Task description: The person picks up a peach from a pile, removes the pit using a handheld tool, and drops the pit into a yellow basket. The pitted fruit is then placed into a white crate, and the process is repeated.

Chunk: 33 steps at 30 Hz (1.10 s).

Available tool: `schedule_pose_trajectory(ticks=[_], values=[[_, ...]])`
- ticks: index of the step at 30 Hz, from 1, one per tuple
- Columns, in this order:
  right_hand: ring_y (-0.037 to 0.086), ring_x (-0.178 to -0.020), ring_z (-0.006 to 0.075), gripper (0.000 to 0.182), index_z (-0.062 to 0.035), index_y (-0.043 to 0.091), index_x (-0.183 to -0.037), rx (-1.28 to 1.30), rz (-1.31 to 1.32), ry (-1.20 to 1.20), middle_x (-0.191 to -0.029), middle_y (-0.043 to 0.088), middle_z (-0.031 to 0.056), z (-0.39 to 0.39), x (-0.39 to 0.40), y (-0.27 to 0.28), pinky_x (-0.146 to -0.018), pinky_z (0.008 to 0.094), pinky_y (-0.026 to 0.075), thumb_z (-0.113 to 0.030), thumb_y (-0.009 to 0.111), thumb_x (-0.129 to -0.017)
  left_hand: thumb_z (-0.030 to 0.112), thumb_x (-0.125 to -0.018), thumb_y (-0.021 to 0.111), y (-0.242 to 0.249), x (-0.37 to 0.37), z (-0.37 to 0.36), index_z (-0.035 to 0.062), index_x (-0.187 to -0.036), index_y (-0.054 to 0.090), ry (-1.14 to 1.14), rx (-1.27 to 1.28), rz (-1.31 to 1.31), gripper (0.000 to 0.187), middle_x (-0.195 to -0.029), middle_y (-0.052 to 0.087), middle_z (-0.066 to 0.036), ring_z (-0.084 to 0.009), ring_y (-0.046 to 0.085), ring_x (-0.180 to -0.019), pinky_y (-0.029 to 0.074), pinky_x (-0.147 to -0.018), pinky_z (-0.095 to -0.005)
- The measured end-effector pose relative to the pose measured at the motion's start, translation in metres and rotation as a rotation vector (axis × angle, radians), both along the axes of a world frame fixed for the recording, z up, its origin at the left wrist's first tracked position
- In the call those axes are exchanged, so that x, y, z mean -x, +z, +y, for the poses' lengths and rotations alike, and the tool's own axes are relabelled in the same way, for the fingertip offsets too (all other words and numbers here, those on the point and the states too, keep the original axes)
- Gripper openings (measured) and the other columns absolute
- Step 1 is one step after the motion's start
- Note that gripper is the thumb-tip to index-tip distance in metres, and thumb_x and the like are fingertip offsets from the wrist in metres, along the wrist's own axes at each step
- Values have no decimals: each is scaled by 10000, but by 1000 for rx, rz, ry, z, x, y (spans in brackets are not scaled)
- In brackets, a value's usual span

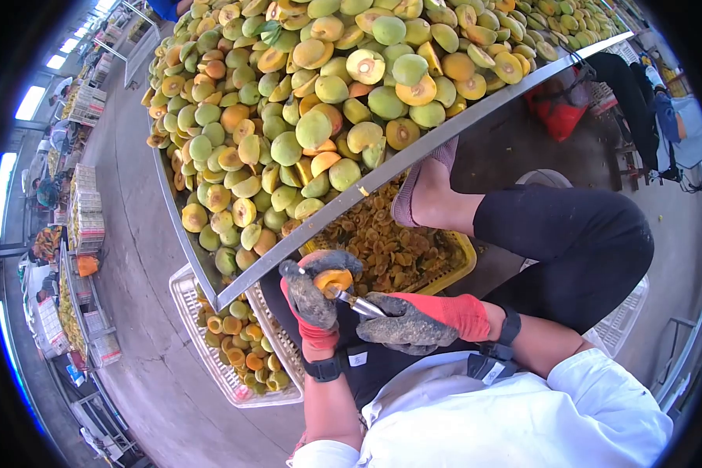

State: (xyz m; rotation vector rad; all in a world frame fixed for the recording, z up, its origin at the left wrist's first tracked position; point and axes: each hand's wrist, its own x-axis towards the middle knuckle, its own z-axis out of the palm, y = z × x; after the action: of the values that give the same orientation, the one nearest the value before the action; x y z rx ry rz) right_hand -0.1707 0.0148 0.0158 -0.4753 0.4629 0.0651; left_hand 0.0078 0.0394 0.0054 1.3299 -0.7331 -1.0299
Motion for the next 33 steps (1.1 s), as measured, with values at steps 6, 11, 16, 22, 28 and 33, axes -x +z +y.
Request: schedule_pose_trajectory(ticks=[6, 11, 16, 22, 28, 33], values=[[422, -484, 28, 188, -155, 542, -1068, 122, 40, -16, -667, 482, -71, 0, -6, 5, -398, 195, 302, -271, 600, -931, 581, -964, 302, 14, 4, -6, -46, -814, 612, 1, -62, -109, 715, -725, 651, -172, -240, 634, -639, 517, -644, -319], [411, -471, 28, 211, -154, 529, -1075, -5, 19, 119, -661, 484, -67, -4, -4, 9, -388, 201, 290, -305, 583, -937, 577, -964, 307, 10, 4, -4, -40, -812, 612, -16, -67, -88, 705, -712, 648, -166, -228, 626, -612, 514, -614, -314], [420, -490, 30, 231, -154, 551, -1090, 121, 5, 48, -666, 482, -63, -2, -8, 6, -410, 204, 312, -300, 610, -921, 596, -955, 314, 22, 11, -7, -9, -837, 610, 5, -138, -4, 684, -691, 638, -154, -190, 595, -547, 492, -522, -281], [462, -684, 39, 212, -100, 562, -1061, 244, -24, -101, -755, 551, -17, -10, -2, 3, -567, 205, 378, -255, 607, -925, 595, -928, 415, 10, 8, -19, -1, -1058, 565, 211, 42, 488, 629, -928, 625, -143, -215, 610, -693, 527, -533, -282], [590, -621, 114, 311, -109, 556, -1098, 63, 46, -188, -784, 597, 17, -13, 8, -11, -490, 218, 448, -384, 469, -980, 312, -952, 504, -4, -22, -12, -26, -1277, 432, 184, 208, -65, 475, -1224, 515, -153, -295, 517, -1164, 443, -1012, -450], [558, -564, 101, 365, -137, 536, -1146, 90, 154, -539, -817, 560, -31, -8, -15, -1, -443, 211, 421, -444, 418, -988, 194, -853, 550, 20, 27, -1, 6, -1416, 335, -11, 184, 28, 632, -1384, 434, -147, -274, 449, -1264, 368, -1049, -367]])
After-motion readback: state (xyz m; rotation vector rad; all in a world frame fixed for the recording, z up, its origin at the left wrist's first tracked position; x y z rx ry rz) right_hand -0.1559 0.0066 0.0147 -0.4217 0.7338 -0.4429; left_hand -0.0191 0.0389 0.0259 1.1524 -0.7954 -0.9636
